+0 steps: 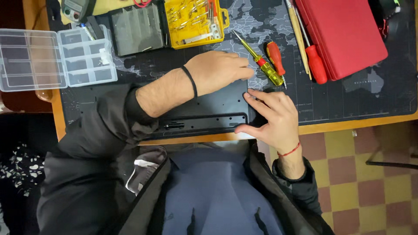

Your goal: The person uses a red screwdriver and a yellow screwdriver to remove screws from the back of a black keyboard. They flip the keyboard over, remove the bottom cover, and continue unscrewing components from the underside.

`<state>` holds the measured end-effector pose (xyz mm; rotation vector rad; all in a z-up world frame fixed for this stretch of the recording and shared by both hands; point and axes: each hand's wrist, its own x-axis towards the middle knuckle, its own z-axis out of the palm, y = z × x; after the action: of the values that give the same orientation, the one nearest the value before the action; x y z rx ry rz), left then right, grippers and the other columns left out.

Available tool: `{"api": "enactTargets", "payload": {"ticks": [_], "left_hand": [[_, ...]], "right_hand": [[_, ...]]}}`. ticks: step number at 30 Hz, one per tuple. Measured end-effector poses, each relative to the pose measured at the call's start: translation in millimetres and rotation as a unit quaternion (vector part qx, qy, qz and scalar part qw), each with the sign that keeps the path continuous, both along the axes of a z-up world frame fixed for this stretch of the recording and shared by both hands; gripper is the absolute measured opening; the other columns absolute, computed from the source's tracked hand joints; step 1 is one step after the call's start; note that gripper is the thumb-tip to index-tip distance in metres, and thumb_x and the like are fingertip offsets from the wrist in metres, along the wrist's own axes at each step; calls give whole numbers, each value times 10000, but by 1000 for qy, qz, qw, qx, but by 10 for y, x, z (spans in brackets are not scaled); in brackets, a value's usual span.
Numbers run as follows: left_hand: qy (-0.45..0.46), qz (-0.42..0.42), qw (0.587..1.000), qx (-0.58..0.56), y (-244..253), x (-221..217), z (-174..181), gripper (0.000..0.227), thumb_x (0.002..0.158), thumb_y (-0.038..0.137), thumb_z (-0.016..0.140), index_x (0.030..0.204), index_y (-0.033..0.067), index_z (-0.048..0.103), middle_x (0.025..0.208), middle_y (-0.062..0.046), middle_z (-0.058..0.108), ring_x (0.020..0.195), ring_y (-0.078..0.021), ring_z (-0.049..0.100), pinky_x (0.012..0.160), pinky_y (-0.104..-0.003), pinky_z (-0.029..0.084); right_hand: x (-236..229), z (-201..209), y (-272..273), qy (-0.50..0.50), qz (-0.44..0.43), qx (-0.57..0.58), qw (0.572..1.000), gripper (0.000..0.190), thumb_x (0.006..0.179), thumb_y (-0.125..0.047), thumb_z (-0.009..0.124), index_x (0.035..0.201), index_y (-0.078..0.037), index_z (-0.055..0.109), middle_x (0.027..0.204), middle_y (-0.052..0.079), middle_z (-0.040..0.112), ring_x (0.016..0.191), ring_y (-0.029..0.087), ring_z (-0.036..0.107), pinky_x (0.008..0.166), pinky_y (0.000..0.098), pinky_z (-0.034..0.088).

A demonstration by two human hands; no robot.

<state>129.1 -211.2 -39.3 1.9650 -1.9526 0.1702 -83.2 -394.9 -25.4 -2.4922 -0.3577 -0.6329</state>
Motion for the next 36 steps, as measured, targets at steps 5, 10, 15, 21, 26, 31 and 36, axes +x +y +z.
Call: {"api": "enactTargets", "payload": {"ticks": [5,10,15,21,26,31,36], "left_hand": [[19,11,997,75,-71,42,-21,180,1073,138,684,1056,264,558,939,67,535,933,-189,653,796,-345,557],[32,17,996,80,-60,7,112,194,1048,142,691,1021,264,543,912,66,545,906,-203,657,744,-357,554],[70,-2,995,68,-46,47,99,194,1025,106,724,1004,212,562,918,21,553,942,-253,668,823,-396,563],[64,-10,996,63,-29,51,91,181,1008,116,713,1038,230,576,940,31,591,960,-256,690,870,-400,571],[97,-12,992,83,-30,65,101,173,1005,126,715,1051,220,577,960,25,588,983,-260,689,879,-410,570],[115,-1,986,122,-58,77,120,221,974,61,744,1029,212,593,972,18,620,983,-272,698,810,-427,585],[126,4,981,150,-158,114,103,245,960,55,775,1023,217,602,936,-11,654,976,-293,723,822,-446,588]], "right_hand": [[2,-20,-9,4,-8,-8,1000,782,794,-669,949,1368,-154,824,1346,32,794,1047,250,691,903,404,528],[14,-32,-12,2,-4,-9,1000,794,771,-663,967,1363,-153,824,1340,40,795,1039,258,693,874,407,529],[11,-28,-8,3,-7,-6,1000,783,784,-662,964,1360,-150,827,1352,34,792,1044,253,693,895,398,529],[11,-22,-2,11,-7,-3,1000,808,762,-657,976,1367,-143,827,1349,41,793,1039,256,686,908,407,532],[8,-32,-1,9,-10,-3,1000,806,762,-671,969,1357,-145,832,1345,34,796,1032,253,686,917,403,532],[10,-19,-3,11,-11,2,1000,790,761,-653,980,1352,-150,835,1346,31,800,1035,254,698,915,401,536],[15,-8,-3,12,-14,-10,1000,767,754,-640,987,1334,-160,838,1331,27,805,1031,261,699,916,401,537]]}}
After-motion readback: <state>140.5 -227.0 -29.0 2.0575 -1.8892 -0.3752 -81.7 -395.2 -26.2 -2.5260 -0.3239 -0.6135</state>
